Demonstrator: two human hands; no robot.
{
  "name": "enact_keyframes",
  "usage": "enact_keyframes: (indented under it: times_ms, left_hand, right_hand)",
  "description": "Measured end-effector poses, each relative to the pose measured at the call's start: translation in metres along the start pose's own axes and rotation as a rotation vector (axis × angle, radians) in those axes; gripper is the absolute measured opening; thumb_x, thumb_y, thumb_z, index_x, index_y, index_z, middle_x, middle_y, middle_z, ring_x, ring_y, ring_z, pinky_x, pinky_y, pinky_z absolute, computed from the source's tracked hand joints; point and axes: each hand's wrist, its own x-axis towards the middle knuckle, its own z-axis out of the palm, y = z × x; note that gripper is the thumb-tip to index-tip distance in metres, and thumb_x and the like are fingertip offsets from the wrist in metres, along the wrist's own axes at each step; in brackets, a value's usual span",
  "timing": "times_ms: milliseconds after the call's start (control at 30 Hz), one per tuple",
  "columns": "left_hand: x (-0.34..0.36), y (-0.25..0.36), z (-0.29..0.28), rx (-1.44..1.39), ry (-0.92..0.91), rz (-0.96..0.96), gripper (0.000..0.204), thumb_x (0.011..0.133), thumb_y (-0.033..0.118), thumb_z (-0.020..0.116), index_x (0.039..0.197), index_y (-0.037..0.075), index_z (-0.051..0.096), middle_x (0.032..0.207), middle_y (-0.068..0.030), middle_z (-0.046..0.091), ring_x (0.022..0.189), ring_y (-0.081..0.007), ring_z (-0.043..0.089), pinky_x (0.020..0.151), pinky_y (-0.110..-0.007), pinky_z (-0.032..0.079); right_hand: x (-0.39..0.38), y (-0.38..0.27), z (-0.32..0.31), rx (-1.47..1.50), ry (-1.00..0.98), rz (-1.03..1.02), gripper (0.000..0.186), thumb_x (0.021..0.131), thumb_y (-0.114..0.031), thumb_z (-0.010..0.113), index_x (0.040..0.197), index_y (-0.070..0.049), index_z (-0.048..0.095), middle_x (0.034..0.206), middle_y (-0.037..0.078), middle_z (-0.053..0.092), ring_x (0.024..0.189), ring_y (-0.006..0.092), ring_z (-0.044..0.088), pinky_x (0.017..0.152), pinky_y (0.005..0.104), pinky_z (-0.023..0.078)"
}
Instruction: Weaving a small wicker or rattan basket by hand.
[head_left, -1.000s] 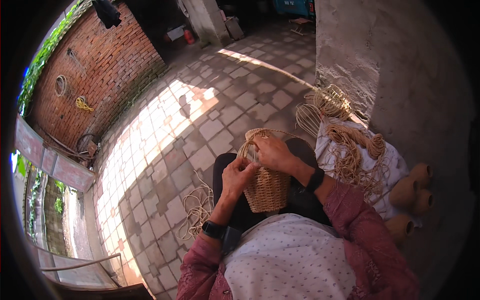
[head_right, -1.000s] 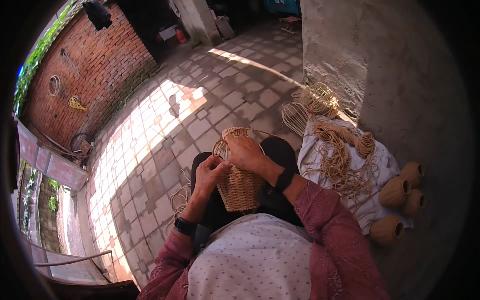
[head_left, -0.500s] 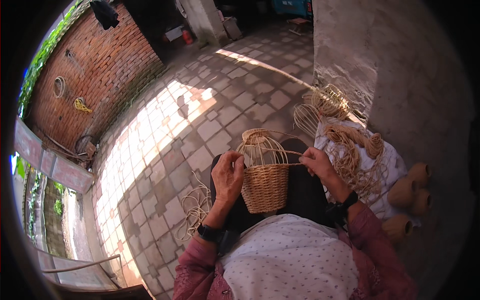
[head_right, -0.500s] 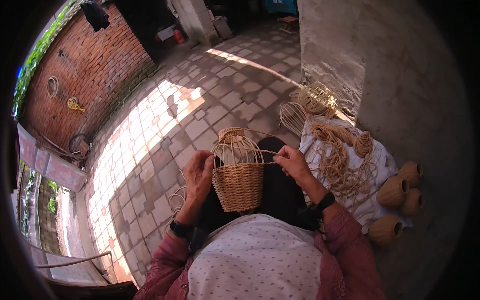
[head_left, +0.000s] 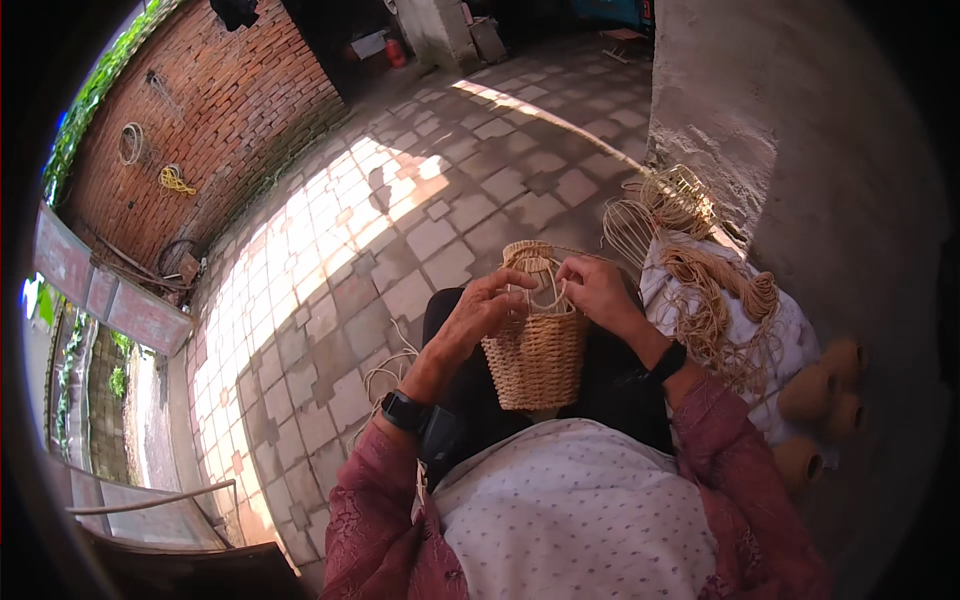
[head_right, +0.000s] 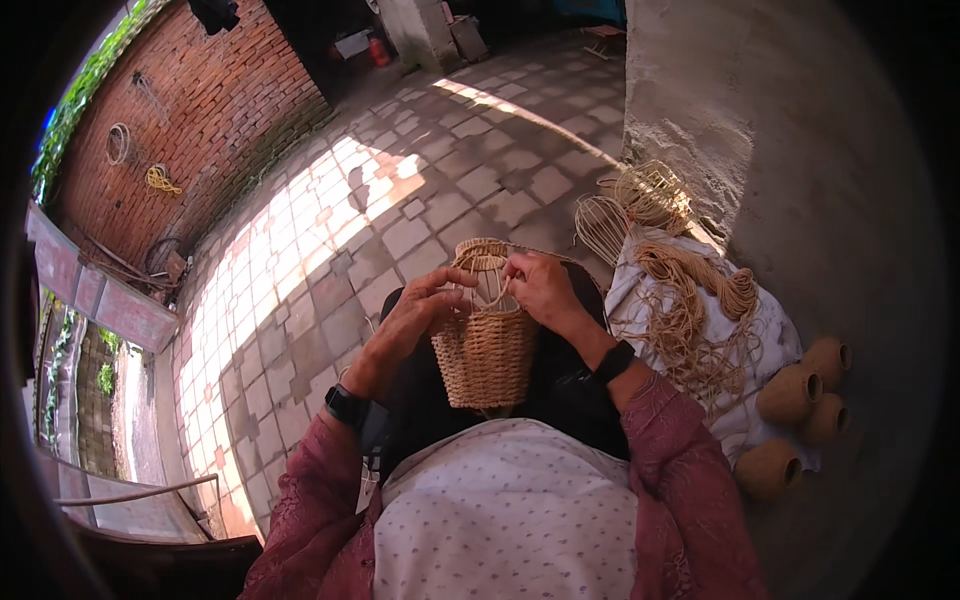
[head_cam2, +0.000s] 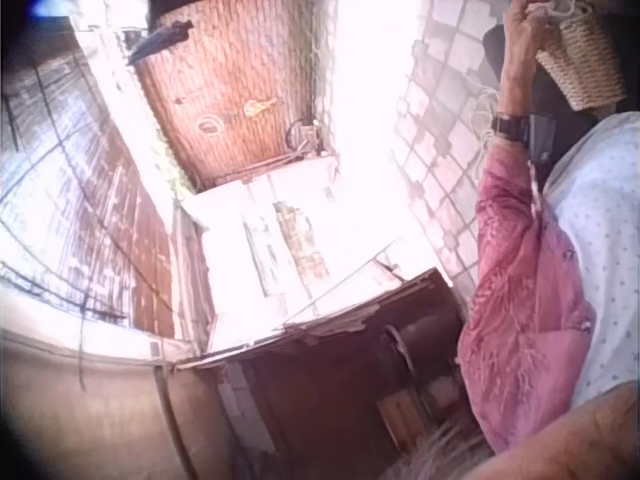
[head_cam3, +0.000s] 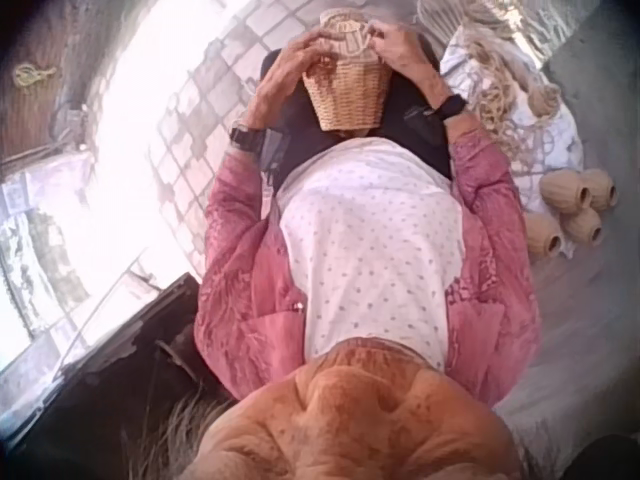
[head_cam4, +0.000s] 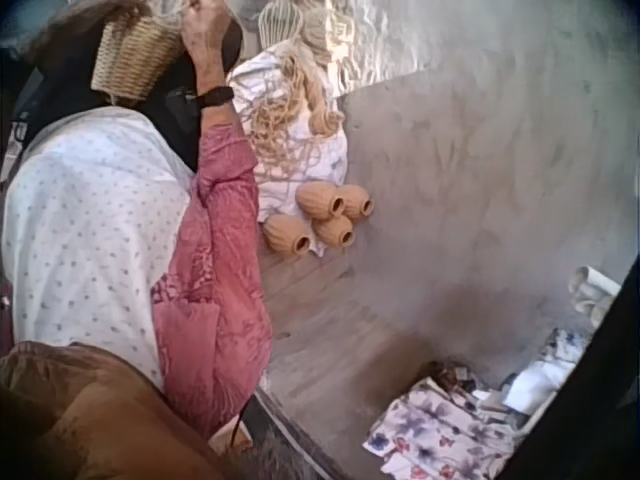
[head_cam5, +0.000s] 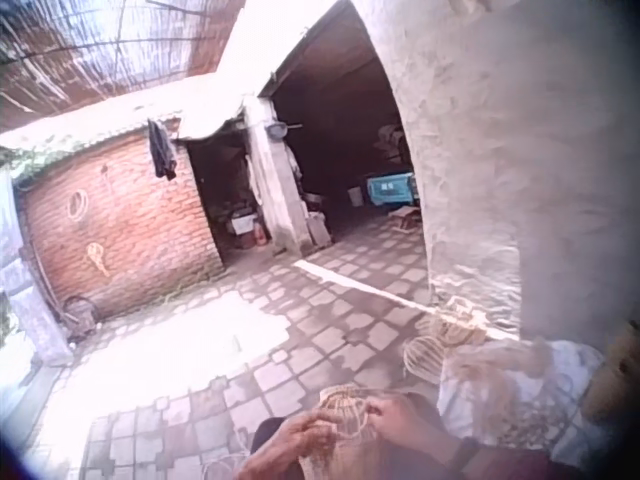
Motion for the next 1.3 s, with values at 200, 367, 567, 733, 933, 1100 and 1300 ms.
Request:
enact_keyframes:
  times_ms: [200,367,567,733,933,1100,1300]
  left_hand:
    - [-0.005,-0.018,-0.013,-0.143,-0.062,0.029,0.024,0.095,0.017,0.049,0.115,0.007,0.057,0.086,-0.001,0.067,0.052,-0.0004,0.032,0.047,-0.017,0.024]
    - [-0.011,-0.027,-0.017,-0.158,-0.042,0.053,0.021,0.096,0.017,0.049,0.111,0.007,0.059,0.082,0.0027,0.063,0.055,0.0,0.034,0.048,-0.017,0.025]
    - [-0.012,-0.028,-0.009,-0.098,0.005,0.012,0.015,0.091,0.013,0.056,0.104,0.007,0.062,0.082,0.0012,0.063,0.058,-0.0055,0.046,0.051,-0.022,0.035]
    - [-0.015,-0.007,0.025,0.818,0.442,0.397,0.01,0.083,0.013,0.061,0.09,0.008,0.066,0.083,-0.0082,0.064,0.07,-0.024,0.062,0.06,-0.035,0.047]
    - [0.0,-0.008,0.056,0.973,0.388,0.377,0.013,0.082,0.02,0.061,0.087,0.01,0.068,0.076,-0.0111,0.066,0.068,-0.0306,0.065,0.063,-0.041,0.051]
    - [0.001,-0.006,0.062,0.986,0.459,0.265,0.013,0.082,0.019,0.058,0.089,0.013,0.067,0.069,-0.0134,0.065,0.066,-0.0318,0.065,0.061,-0.043,0.05]
    - [0.008,-0.004,0.065,1.058,0.484,0.191,0.013,0.083,0.017,0.057,0.092,0.016,0.065,0.064,-0.0146,0.063,0.063,-0.0323,0.064,0.059,-0.045,0.048]
  right_hand:
    - [-0.002,-0.002,0.025,-0.256,0.114,-0.048,0.013,0.077,-0.012,0.066,0.086,-0.005,0.06,0.069,0.013,0.059,0.062,0.0254,0.059,0.061,0.0372,0.047]
    - [-0.021,-0.009,0.009,0.312,0.133,0.341,0.01,0.076,-0.006,0.063,0.085,-0.004,0.057,0.063,0.006,0.055,0.059,0.0153,0.055,0.059,0.0307,0.046]
    - [-0.056,0.025,-0.009,0.076,0.074,0.355,0.015,0.078,-0.001,0.059,0.092,-0.002,0.056,0.068,0.006,0.058,0.06,0.0138,0.056,0.059,0.0286,0.047]
    - [-0.042,-0.004,-0.006,-0.078,0.121,-0.027,0.011,0.083,-0.004,0.056,0.094,-0.002,0.055,0.081,0.014,0.061,0.074,0.0311,0.062,0.067,0.0405,0.049]
    - [-0.042,0.002,-0.005,-0.271,0.097,-0.029,0.013,0.085,-0.016,0.058,0.08,-0.006,0.052,0.076,0.013,0.059,0.075,0.0357,0.058,0.065,0.0459,0.044]
    - [-0.042,0.016,-0.024,-0.318,0.009,0.278,0.019,0.086,-0.024,0.058,0.082,-0.006,0.057,0.08,0.013,0.062,0.08,0.0334,0.06,0.068,0.0448,0.044]
    - [-0.02,0.013,0.003,-0.421,0.089,-0.176,0.02,0.086,-0.027,0.06,0.08,-0.008,0.058,0.086,0.01,0.057,0.088,0.0309,0.055,0.075,0.0444,0.039]
